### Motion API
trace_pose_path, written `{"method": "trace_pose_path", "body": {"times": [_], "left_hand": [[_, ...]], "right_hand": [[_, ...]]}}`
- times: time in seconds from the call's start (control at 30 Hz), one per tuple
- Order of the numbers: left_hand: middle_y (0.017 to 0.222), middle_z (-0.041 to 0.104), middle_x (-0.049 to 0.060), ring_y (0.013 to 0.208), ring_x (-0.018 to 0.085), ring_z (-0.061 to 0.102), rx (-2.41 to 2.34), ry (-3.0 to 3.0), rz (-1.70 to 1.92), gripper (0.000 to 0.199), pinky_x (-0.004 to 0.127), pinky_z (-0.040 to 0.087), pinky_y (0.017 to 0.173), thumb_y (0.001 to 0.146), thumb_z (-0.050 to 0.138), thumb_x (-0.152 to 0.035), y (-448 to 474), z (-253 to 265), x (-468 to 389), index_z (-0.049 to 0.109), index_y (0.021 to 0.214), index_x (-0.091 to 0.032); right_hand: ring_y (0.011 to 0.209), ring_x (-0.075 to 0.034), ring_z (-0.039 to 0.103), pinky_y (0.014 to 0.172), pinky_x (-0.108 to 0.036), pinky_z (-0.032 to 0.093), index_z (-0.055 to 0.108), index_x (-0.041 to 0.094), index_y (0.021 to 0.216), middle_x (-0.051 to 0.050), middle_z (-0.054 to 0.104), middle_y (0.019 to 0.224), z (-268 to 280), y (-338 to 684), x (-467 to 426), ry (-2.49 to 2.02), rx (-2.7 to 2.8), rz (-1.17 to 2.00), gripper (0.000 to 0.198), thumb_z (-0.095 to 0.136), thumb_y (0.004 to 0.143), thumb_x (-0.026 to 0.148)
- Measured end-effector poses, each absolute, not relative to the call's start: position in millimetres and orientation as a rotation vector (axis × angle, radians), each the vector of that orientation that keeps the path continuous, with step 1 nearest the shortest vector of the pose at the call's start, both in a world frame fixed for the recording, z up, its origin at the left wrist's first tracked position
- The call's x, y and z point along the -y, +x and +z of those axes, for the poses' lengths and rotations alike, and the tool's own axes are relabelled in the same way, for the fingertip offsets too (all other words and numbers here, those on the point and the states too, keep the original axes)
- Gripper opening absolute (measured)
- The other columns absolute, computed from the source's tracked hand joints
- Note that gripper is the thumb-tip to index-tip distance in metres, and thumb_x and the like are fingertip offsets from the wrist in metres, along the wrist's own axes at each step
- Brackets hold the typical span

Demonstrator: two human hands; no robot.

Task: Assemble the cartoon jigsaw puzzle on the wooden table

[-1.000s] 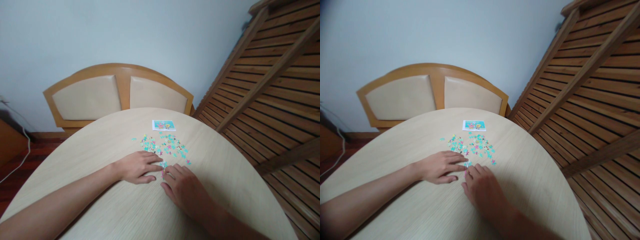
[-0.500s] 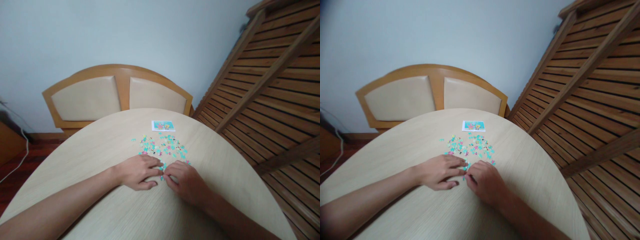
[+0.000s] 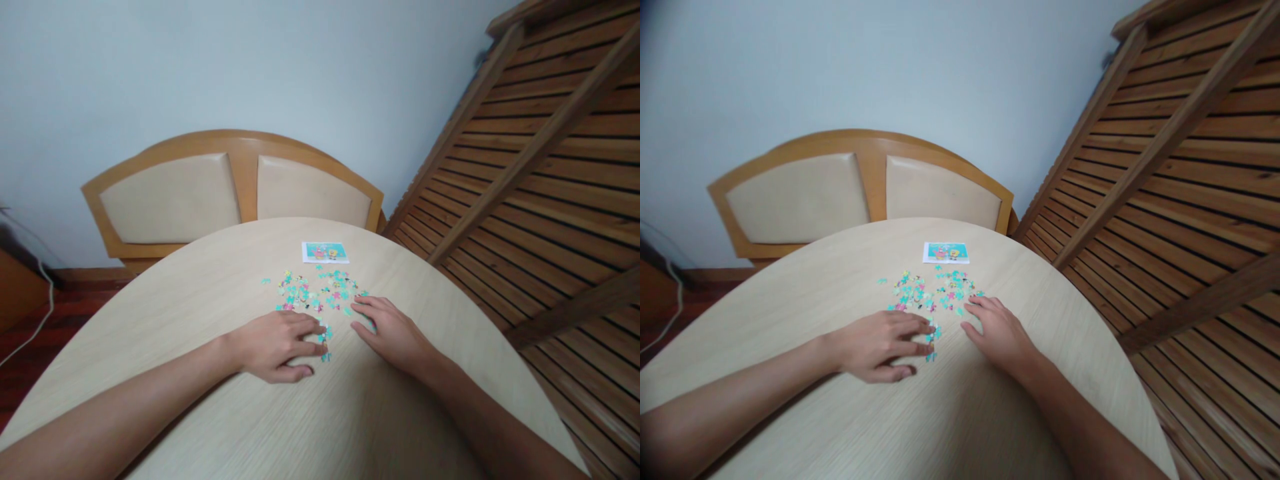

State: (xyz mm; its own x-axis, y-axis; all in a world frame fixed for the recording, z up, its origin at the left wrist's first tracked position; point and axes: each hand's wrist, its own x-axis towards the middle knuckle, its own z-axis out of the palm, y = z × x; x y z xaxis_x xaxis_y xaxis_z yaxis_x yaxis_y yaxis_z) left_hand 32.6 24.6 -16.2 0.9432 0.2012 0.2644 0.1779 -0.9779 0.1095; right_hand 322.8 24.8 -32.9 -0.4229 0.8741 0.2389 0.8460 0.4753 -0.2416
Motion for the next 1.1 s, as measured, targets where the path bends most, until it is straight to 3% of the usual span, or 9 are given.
{"method": "trace_pose_path", "body": {"times": [0.17, 0.57, 0.87, 1.1], "left_hand": [[0.132, 0.061, 0.016, 0.117, 0.030, 0.062, -0.294, 3.006, 0.427, 0.038, 0.046, 0.053, 0.100, 0.099, 0.053, -0.040, 32, -17, -25, 0.062, 0.128, -0.018], [0.134, 0.060, 0.016, 0.118, 0.030, 0.061, -0.285, 3.013, 0.403, 0.038, 0.045, 0.053, 0.101, 0.099, 0.054, -0.041, 31, -17, -25, 0.061, 0.129, -0.019], [0.133, 0.061, 0.016, 0.118, 0.030, 0.062, -0.280, 3.003, 0.441, 0.037, 0.044, 0.053, 0.101, 0.098, 0.055, -0.040, 31, -18, -25, 0.061, 0.128, -0.020], [0.133, 0.060, 0.017, 0.118, 0.030, 0.061, -0.279, 3.007, 0.426, 0.038, 0.045, 0.054, 0.100, 0.099, 0.054, -0.041, 31, -17, -24, 0.061, 0.129, -0.019]], "right_hand": [[0.119, -0.029, 0.064, 0.106, -0.046, 0.050, 0.076, 0.017, 0.116, -0.012, 0.071, 0.126, -28, 334, -32, -1.526, 2.375, 0.171, 0.030, 0.059, 0.094, 0.030], [0.122, -0.028, 0.061, 0.109, -0.045, 0.045, 0.067, 0.017, 0.129, -0.013, 0.069, 0.129, -42, 354, -50, -1.593, 2.173, 0.138, 0.039, 0.047, 0.096, 0.022], [0.112, -0.027, 0.065, 0.103, -0.044, 0.048, 0.075, 0.020, 0.112, -0.010, 0.072, 0.121, -43, 361, -52, -1.642, 2.196, 0.091, 0.029, 0.054, 0.094, 0.029], [0.107, -0.026, 0.066, 0.098, -0.044, 0.051, 0.076, 0.023, 0.111, -0.008, 0.073, 0.115, -38, 360, -50, -1.612, 2.201, 0.119, 0.028, 0.053, 0.096, 0.027]]}}
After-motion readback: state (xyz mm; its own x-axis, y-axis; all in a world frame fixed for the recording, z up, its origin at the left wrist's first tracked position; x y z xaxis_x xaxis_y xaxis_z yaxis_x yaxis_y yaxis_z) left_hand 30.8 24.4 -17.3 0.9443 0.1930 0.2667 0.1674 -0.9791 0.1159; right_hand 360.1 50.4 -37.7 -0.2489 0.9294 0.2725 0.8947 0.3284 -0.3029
